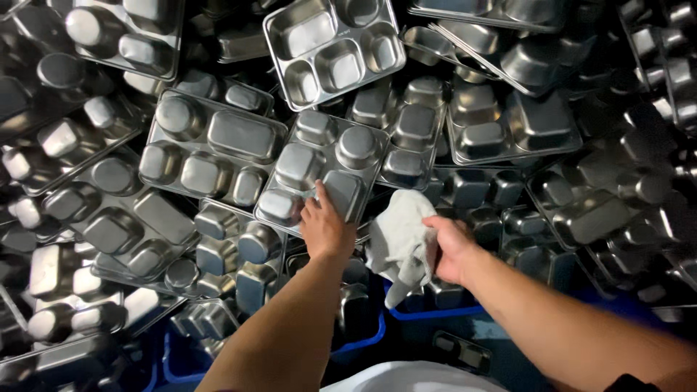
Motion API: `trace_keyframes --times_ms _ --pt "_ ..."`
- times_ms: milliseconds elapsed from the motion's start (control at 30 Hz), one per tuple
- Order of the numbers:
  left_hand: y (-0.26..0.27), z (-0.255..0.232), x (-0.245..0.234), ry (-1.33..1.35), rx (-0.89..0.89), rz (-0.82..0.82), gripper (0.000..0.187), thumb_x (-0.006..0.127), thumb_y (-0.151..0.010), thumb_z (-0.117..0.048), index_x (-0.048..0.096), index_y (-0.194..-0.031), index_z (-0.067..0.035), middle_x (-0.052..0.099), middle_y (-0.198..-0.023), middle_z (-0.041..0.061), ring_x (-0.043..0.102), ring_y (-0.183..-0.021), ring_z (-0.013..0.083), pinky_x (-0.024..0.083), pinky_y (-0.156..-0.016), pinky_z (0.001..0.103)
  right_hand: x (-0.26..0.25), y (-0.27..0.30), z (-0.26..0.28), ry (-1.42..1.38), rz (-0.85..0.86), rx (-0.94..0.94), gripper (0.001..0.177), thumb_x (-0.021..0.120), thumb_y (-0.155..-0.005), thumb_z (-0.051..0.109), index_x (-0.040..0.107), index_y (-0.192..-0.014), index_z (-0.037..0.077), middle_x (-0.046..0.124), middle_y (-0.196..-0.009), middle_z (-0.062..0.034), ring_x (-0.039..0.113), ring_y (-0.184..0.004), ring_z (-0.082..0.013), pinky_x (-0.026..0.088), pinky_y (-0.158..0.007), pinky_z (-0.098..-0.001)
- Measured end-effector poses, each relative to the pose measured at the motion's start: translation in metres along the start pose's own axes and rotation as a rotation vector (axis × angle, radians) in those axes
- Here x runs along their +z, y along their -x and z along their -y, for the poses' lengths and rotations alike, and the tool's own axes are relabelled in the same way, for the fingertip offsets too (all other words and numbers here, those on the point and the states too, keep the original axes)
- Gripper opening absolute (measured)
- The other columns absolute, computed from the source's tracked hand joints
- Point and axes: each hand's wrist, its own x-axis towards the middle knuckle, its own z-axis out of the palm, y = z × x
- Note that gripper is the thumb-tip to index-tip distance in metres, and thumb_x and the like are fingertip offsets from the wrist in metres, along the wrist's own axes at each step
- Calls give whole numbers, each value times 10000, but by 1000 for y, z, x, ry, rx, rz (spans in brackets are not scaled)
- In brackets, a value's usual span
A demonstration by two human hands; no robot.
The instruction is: The person wipes multiple stainless steel compartment trays with a white cloth, picking each tray from a large pile, wiping both sides, and placing them into a blue crate. Another person is visible in the background performing similar actions.
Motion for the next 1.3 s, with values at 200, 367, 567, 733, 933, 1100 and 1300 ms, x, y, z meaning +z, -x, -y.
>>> trace_keyframes --times_ms 200,367,567,733,933,1100,1300 --pt "4 0 -22 104 127 -106 1168 864 -704 -261 140 -1570 42 461 -1392 300 471 -1247 462 396 -1069 492 11 -33 15 -47 51 -87 453 534 -943 328 608 -1300 60 706 -1252 -125 672 -1141 -305 498 -1042 -496" --pt "22 -1 -47 273 247 -170 1176 884 -720 -260 135 -1561 76 456 -1383 340 458 -1237 498 390 -1055 515 54 -64 51 -168 106 -145 471 516 -969 378 598 -1326 82 681 -1308 -96 625 -1219 -287 446 -1092 -489" --pt "51 -3 -69 249 445 -358 1103 893 -697 -218 271 -1574 26 469 -1446 303 473 -1303 474 412 -1105 502 112 -67 79 -215 242 -286 417 509 -993 358 598 -1303 93 684 -1330 -96 641 -1248 -286 462 -1115 -520" --pt "32 3 -122 341 429 -767 1026 921 -736 -378 339 -1490 4 490 -1387 259 480 -1282 447 375 -1120 517 154 -25 114 134 439 -643 343 531 -1011 241 581 -1288 46 665 -1257 -151 688 -1122 -310 556 -980 -549" --pt "-40 66 -242 504 202 -212 802 719 -795 -508 506 -1444 -88 674 -1289 141 608 -1209 328 438 -1065 453 202 46 134 651 523 -604 392 549 -1035 323 536 -1282 19 692 -1114 -176 708 -977 -304 600 -867 -483" --pt "-24 94 -195 1167 163 794 779 678 -744 -530 632 -1318 -5 746 -1149 216 727 -1029 367 574 -894 497 245 45 97 1034 743 -685 448 617 -1000 345 673 -1297 14 735 -1131 -151 696 -967 -199 576 -854 -340" --pt "2 98 -147 1787 -118 911 628 660 -817 -410 671 -1273 21 713 -1105 202 702 -905 300 586 -803 408 265 58 41 992 -72 -1481 415 621 -1028 415 702 -1202 47 744 -1062 -116 705 -947 -248 527 -830 -405"
